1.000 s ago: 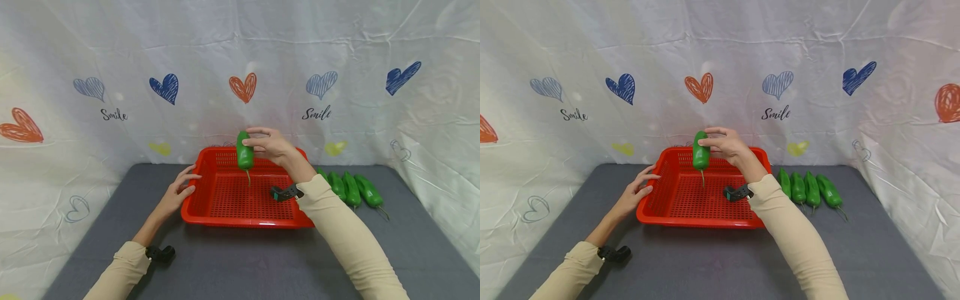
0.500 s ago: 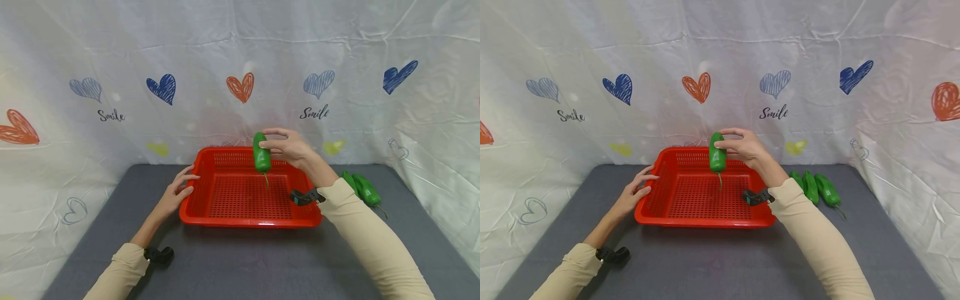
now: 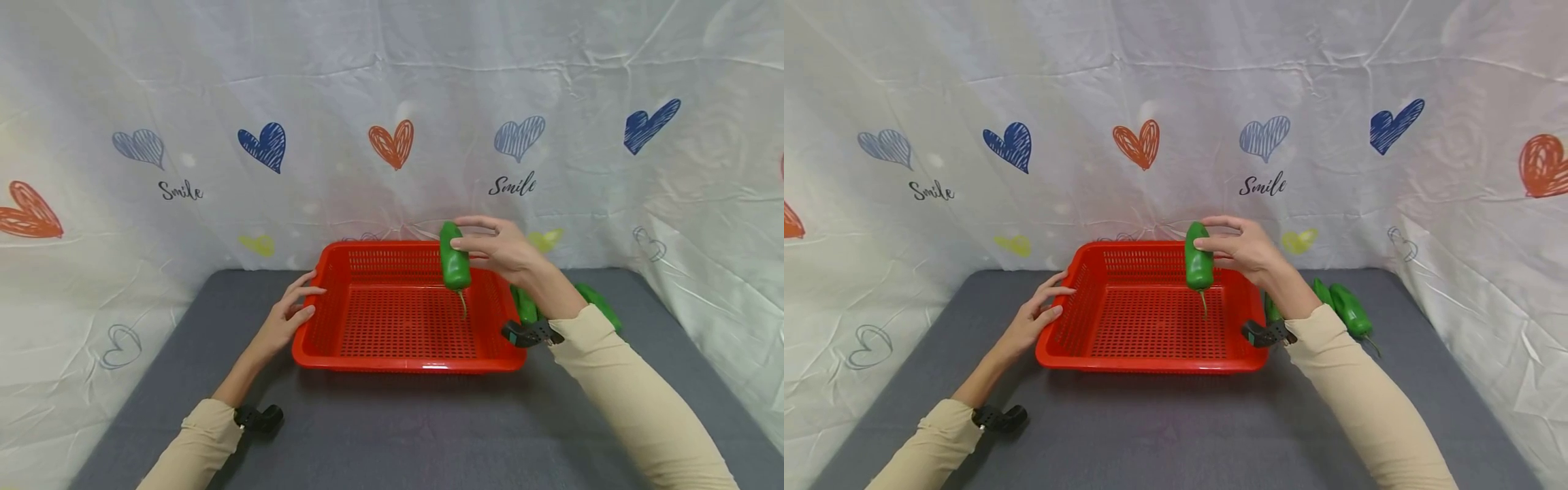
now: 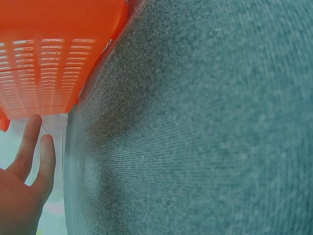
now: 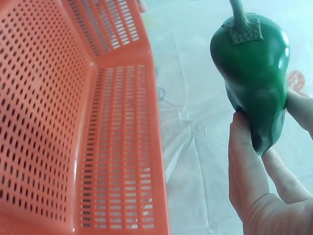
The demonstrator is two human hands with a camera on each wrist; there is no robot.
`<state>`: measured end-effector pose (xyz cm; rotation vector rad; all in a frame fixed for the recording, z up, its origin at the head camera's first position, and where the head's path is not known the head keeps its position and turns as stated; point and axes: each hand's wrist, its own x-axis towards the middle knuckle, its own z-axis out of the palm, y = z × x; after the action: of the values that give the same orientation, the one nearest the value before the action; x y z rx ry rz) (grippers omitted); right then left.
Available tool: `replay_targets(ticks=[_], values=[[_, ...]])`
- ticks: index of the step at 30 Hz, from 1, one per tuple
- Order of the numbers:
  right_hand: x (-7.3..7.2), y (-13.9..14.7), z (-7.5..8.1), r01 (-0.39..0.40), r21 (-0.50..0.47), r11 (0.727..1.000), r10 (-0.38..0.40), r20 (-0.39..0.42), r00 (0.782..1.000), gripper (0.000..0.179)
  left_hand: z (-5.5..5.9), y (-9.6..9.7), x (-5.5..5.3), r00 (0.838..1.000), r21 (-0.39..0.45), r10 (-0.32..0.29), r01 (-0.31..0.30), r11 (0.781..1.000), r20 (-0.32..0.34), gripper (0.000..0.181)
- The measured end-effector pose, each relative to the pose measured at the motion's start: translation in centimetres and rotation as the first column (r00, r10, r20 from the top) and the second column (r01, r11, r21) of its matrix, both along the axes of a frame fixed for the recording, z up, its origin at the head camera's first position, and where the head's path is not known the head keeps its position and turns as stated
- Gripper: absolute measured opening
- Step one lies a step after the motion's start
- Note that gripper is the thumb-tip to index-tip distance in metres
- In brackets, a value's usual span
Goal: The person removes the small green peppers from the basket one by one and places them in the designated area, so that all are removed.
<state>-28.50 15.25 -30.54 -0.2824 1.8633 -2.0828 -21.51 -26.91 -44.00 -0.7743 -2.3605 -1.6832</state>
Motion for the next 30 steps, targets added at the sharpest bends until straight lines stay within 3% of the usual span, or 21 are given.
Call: replay_targets(ticks=[11,22,30], values=[[0.8,3.0,-0.5,-0.001,0.015,1.0,0.001,0.018,1.0,0.056,0.1,0.0,0.1,1.0,-0.011,0.009,-0.009,1.0,0.0,0.034],[1.4,6.5,-1.4,-0.011,0.139,0.99,0.007,0.032,0.999,0.061,-0.1,-0.2,0.0,1.0,0.008,-0.007,0.007,1.0,0.019,0.034],[2.0,8.7,-2.2,-0.012,0.17,0.985,0.006,0.032,0.999,0.06,0.0,-0.1,-0.1,1.0,-0.003,-0.003,0.003,1.0,0.009,0.034]])
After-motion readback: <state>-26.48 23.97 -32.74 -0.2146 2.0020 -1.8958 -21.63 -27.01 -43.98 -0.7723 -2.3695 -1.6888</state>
